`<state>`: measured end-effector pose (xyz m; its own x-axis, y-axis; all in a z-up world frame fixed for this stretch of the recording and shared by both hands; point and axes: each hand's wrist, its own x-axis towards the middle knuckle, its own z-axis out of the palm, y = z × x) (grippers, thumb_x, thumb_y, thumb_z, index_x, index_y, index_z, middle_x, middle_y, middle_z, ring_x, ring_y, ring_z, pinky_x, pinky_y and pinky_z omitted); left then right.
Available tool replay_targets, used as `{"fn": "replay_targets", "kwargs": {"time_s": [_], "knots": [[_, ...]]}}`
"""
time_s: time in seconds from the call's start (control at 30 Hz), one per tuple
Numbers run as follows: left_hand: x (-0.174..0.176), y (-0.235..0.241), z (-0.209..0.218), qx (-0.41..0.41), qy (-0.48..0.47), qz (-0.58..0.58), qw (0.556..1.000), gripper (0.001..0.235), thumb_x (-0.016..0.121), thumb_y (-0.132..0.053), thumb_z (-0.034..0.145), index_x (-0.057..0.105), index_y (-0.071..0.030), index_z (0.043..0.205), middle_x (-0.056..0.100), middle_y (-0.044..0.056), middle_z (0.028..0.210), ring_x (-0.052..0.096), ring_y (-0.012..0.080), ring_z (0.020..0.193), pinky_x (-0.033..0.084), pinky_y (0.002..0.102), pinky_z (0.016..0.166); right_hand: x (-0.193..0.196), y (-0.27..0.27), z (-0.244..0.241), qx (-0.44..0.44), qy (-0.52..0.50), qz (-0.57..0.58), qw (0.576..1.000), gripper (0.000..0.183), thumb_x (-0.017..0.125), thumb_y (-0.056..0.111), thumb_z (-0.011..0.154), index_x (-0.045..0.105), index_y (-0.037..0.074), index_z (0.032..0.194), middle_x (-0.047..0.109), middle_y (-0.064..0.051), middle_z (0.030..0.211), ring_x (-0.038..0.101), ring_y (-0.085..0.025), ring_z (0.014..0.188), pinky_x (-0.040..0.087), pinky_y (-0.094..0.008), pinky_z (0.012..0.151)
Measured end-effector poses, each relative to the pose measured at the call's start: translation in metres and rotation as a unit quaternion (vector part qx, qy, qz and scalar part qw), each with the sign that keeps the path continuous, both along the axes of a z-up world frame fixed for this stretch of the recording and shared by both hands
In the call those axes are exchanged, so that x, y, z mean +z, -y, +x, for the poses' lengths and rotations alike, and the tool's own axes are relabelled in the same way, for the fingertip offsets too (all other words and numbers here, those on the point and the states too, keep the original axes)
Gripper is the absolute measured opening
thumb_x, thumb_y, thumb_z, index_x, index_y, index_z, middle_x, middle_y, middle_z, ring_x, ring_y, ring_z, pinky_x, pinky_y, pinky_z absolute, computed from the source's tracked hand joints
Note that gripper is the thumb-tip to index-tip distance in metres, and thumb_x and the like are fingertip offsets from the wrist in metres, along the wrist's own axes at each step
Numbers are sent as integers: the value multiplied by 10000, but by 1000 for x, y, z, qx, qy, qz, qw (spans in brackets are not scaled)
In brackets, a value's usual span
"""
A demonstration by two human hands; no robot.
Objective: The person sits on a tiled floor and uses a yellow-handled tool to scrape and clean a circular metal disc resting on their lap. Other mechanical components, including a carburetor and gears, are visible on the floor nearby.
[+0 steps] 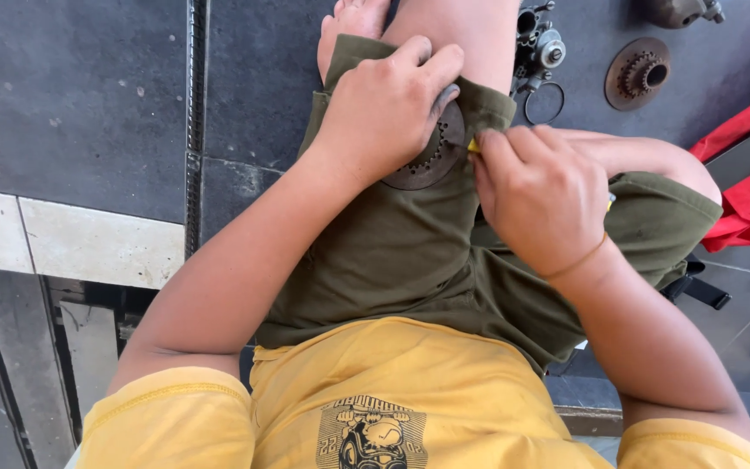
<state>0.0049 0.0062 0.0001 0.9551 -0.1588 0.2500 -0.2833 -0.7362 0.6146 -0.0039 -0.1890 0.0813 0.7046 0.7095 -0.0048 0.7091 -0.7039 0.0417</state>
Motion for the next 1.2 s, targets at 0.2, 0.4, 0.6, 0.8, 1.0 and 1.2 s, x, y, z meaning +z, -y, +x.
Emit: {"fn": "replay_targets", "kwargs": {"time_s": [0.2,0.4,0.6,0.8,1.0,1.2], "knots": [[-3,-2,-2,-1,11,2,1000,204,718,-149,919,585,-114,1070,586,80,890,611,320,601,510,450,555,15,-12,-19,32,-18,-4,999,194,746,172,952,729,95,1129,608,-11,901,587,-177,775,483,-304,656],[1,0,-1,1,-3,2,1000,188,711,-159,918,585,-108,1048,601,98,902,624,350,622,511,474,570,10,-9,1,24,31,-34,999,114,720,139,1009,638,121,932,582,-25,844,565,-179,744,498,-305,683],[-1,-1,0,1,3,0,1000,207,705,-159,930,584,-113,1092,608,87,932,638,325,654,523,450,580,8,-5,0,18,12,-28,999,147,755,178,1025,633,139,952,591,-24,862,598,-201,760,496,-327,687],[-1,-4,0,-5,14,8,1000,190,725,-151,917,593,-120,1050,581,70,882,599,298,592,491,439,541,16,-13,-18,33,-18,-3,999,199,745,177,950,731,86,1127,612,-11,902,588,-173,780,481,-300,652],[2,1,0,10,-9,12,1000,193,709,-165,921,583,-124,1061,592,88,905,622,346,579,510,475,541,11,-9,-16,-13,12,-28,999,98,735,176,976,696,128,1051,606,-24,860,607,-194,743,490,-325,621],[1,4,-7,70,-29,-5,997,208,695,-176,954,552,-100,1084,596,93,898,635,358,603,513,480,542,12,-8,-17,-34,-35,2,999,157,742,178,972,719,98,1105,620,-42,878,611,-229,743,496,-350,641]]}}
